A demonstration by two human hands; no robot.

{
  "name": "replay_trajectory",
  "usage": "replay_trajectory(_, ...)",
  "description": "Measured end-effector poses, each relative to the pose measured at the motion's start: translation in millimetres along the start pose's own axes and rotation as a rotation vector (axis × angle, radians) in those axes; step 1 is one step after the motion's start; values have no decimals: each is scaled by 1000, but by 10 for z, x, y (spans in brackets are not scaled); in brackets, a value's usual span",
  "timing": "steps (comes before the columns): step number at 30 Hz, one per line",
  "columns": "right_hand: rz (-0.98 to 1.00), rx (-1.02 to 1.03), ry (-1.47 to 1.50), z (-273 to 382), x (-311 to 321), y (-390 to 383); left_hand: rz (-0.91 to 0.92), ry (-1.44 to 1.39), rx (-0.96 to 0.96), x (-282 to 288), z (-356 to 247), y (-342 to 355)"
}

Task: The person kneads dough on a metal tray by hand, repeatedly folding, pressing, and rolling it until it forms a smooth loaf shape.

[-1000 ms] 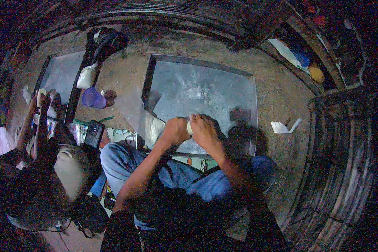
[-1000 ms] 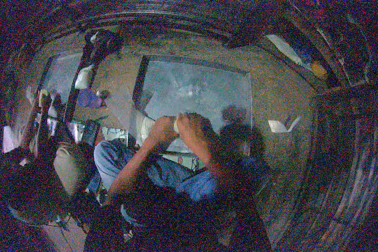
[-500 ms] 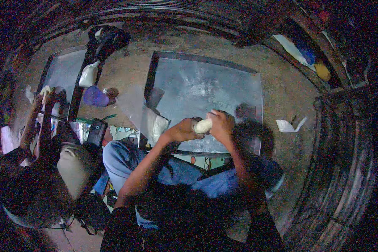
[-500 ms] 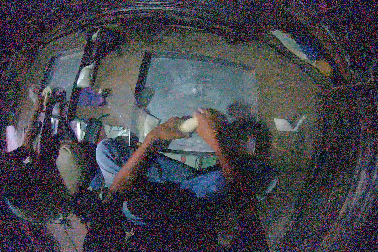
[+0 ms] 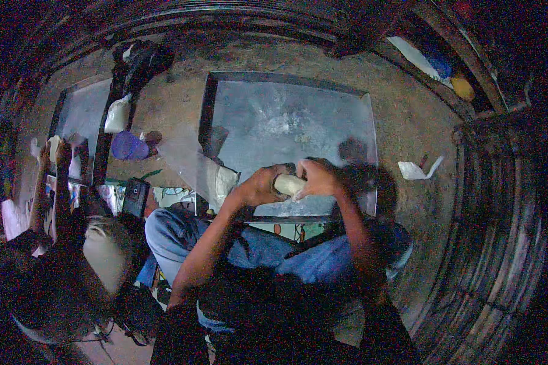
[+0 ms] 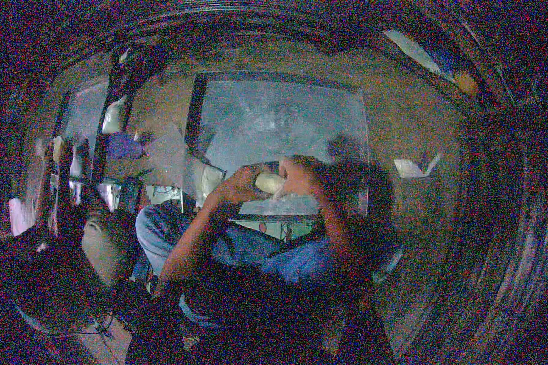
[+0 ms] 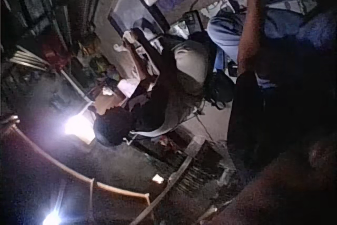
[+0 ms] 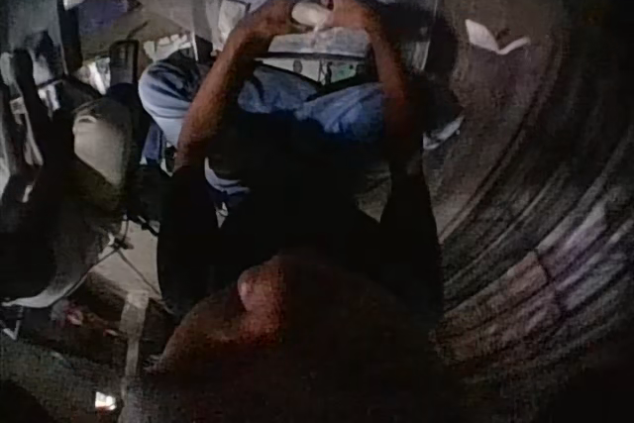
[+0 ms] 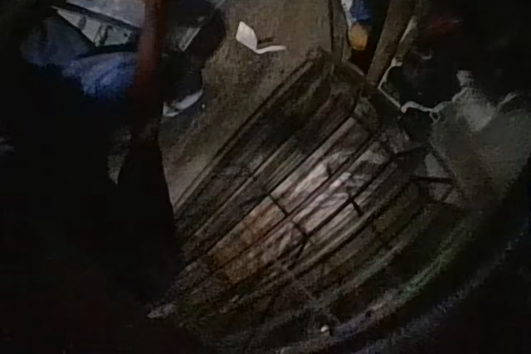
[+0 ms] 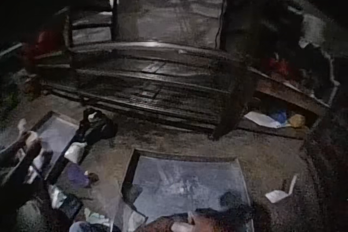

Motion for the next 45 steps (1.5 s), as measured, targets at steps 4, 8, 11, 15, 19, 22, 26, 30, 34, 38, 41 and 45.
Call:
replay_trajectory(4, -337, 61, 84, 71, -165, -130, -101, -160, -11, 72, -153, 96)
replay_trajectory(8, -354, -14, 76, 80, -195, -66, -70, -55, 23, 66, -39, 88)
replay_trajectory(11, -378, -70, 23, 14, -181, -37, -133, -88, 7, 5, -78, 91)
replay_trajectory(15, -394, -14, 4, 55, -155, -88, -210, 379, -109, 95, -269, 140)
replay_trajectory(19, -461, 108, 34, 183, -249, -123, -56, 274, -15, 13, -270, 104)
replay_trajectory(22, -458, 99, 88, 215, -254, -176, -28, 332, 229, -53, -261, 125)
replay_trajectory(26, -373, 110, 149, 436, -156, -171, 95, 210, 268, -84, 265, -118)
replay_trajectory(30, -325, 90, 124, 274, -137, -215, 71, 482, 349, 9, -320, 56)
replay_trajectory(34, -308, 172, 149, 273, -38, -270, -113, 555, 193, -7, -175, 25)
replay_trajectory(38, -363, 150, 29, 351, -131, -230, -80, 680, 222, -56, -96, 30)
replay_trajectory(41, -371, 59, 7, 254, -338, -107, -17, 653, 260, -115, -101, 46)
replay_trajectory(45, -390, 53, 24, 234, -273, -146, -62, 462, 268, -79, -227, 80)
Point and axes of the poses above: each hand's wrist, its own y-axis towards the middle knuckle, its own x-axis out of the back of the hand, z = x × y, the point moved 1 cm from there along y, towards the middle knuckle, and after that the axes turned 11 degrees about -x, right-handed, at the moved point
